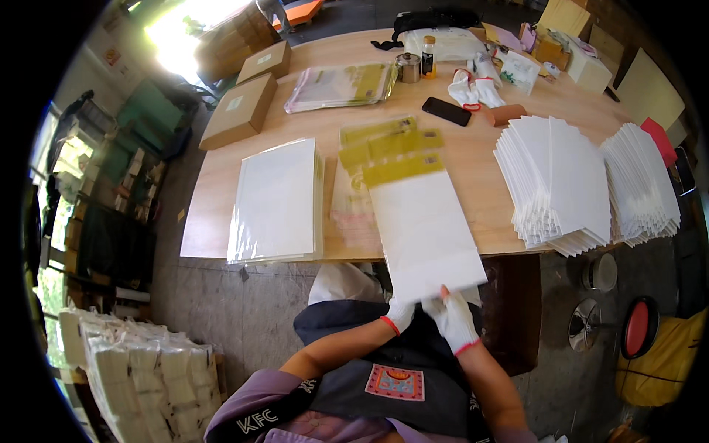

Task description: The person repeatedly picks up white rectangular sheets of paper and inserts them into clear plastic sleeves. They smooth the paper inside the sleeve and place the packaged item onto a growing stack on the table.

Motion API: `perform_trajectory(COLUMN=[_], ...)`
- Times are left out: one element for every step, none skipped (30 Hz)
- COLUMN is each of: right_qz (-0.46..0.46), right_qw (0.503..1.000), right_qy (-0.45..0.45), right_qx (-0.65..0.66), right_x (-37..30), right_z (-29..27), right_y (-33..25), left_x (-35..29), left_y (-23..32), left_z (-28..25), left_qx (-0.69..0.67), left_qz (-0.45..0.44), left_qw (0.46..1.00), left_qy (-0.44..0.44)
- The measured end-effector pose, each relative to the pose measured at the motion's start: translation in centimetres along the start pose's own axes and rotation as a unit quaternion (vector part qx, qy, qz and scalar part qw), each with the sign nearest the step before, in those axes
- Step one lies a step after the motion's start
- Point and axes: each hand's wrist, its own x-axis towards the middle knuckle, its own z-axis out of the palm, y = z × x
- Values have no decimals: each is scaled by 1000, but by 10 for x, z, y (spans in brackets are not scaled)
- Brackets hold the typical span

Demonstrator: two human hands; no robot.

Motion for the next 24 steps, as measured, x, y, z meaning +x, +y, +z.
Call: perform_trajectory(right_qz=[7, 10, 15, 13, 43, 71, 104, 87, 26, -1, -26, -80, -201, -280, -361, -382, -402, -404, -413, -416, -418, -419, -417, -417], right_qw=[999, 996, 991, 991, 991, 991, 988, 982, 945, 913, 871, 811, 728, 648, 554, 491, 425, 375, 347, 334, 319, 307, 294, 285], right_qy=[-35, -58, -82, -100, -111, -115, -116, -118, -123, -130, -139, -142, -169, -164, -167, -171, -173, -182, -182, -186, -190, -199, -209, -207], right_qx=[41, 74, 107, 88, 52, 17, -17, -121, -301, -388, -471, -562, -633, -689, -731, -764, -792, -814, -822, -825, -829, -831, -834, -838], right_x=[25, 43, 54, 55, 54, 44, 31, 22, 11, 6, 4, 2, 11, 17, 25, 29, 31, 37, 43, 46, 48, 50, 49, 50], right_z=[-2, 3, 10, 14, 15, 17, 18, 25, 36, 44, 51, 62, 63, 64, 72, 74, 74, 75, 74, 76, 81, 83, 86, 85], right_y=[5, 4, 5, 8, 8, 2, -2, -6, -10, -13, -15, -13, -7, -2, 2, 6, 9, 14, 16, 17, 19, 17, 16, 18], left_x=[-3, -6, -1, 3, 10, 10, 5, 2, -1, -5, -6, -2, -3, -4, -1, 0, -2, 5, 0, 0, 4, 1, 3, 5], left_y=[0, 8, -2, -2, -1, 12, 28, 37, 45, 54, 60, 51, 70, 85, 97, 92, 76, 46, 75, 86, 65, 77, 72, 68], left_z=[5, 6, -1, -6, -12, -21, -32, -41, -50, -59, -70, -86, -91, -93, -99, -103, -104, -111, -103, -103, -109, -107, -107, -109], left_qx=[-174, -228, -241, -228, -215, -268, -305, -324, -343, -285, -221, -144, -118, -95, -70, -29, 12, -64, -41, -3, -34, -38, -84, -138], left_qz=[-144, -102, -115, -119, -124, -147, -217, -224, -230, -223, -213, -137, -164, -170, -166, -131, -97, -83, -50, -73, -71, -89, -104, -125], left_qw=[971, 966, 963, 965, 967, 952, 927, 917, 906, 932, 951, 980, 979, 981, 984, 991, 995, 994, 997, 997, 996, 995, 991, 982], left_qy=[84, 66, 29, 44, 58, 11, -22, -57, -88, -28, 33, 8, 14, -4, -11, -8, -5, -25, -37, -33, -45, -26, -5, -12])
